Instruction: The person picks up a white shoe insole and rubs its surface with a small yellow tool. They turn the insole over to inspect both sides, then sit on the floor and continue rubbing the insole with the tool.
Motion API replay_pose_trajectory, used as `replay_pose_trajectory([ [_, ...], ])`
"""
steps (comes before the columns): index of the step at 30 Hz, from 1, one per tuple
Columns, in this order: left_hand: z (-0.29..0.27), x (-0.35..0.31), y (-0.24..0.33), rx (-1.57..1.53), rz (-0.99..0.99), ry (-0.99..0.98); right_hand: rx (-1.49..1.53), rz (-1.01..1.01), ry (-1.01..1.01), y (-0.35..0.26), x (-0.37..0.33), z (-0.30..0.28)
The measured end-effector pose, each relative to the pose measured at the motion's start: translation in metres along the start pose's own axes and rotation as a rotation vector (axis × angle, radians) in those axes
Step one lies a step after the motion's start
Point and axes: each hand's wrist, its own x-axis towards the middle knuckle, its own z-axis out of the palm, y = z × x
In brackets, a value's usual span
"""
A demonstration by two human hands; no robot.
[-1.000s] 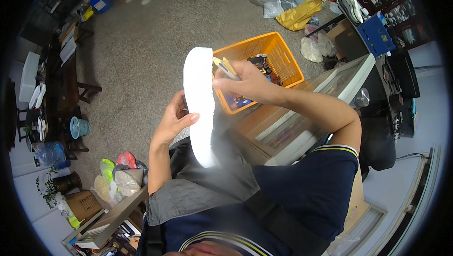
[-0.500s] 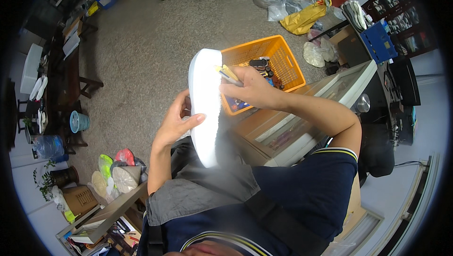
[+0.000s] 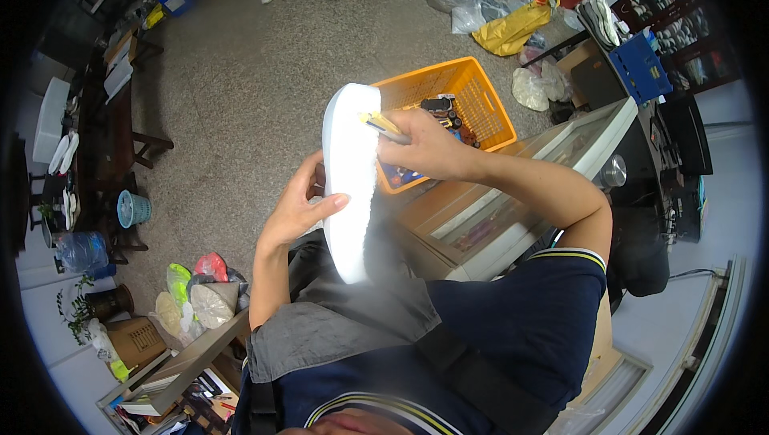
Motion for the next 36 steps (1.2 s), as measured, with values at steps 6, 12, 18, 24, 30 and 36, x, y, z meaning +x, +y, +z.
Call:
replay_pose_trajectory([
  [6, -0.0021, 0.0003, 0.0011, -0.062, 0.033, -0.019, -0.389, -0.233, 0.058, 0.0039, 0.0034, -0.0032],
  [12, -0.0061, -0.001, 0.0023, -0.054, 0.048, -0.015, -0.198, -0.133, 0.077, 0.0047, 0.0041, -0.001],
  [18, -0.0054, -0.0003, 0.0014, -0.045, 0.047, -0.007, -0.039, -0.132, 0.054, 0.004, -0.0003, -0.0003],
  [24, -0.0046, -0.0023, 0.004, 0.01, 0.022, 0.006, -0.056, -0.088, 0.06, 0.0, -0.0008, -0.0004],
  [30, -0.003, -0.002, 0.0041, 0.028, 0.022, 0.004, -0.033, -0.096, 0.05, -0.0008, -0.0017, -0.0019],
  [36, -0.0027, -0.0005, -0.0001, 0.031, 0.05, -0.005, 0.011, -0.089, -0.019, 0.004, 0.0016, -0.0061],
])
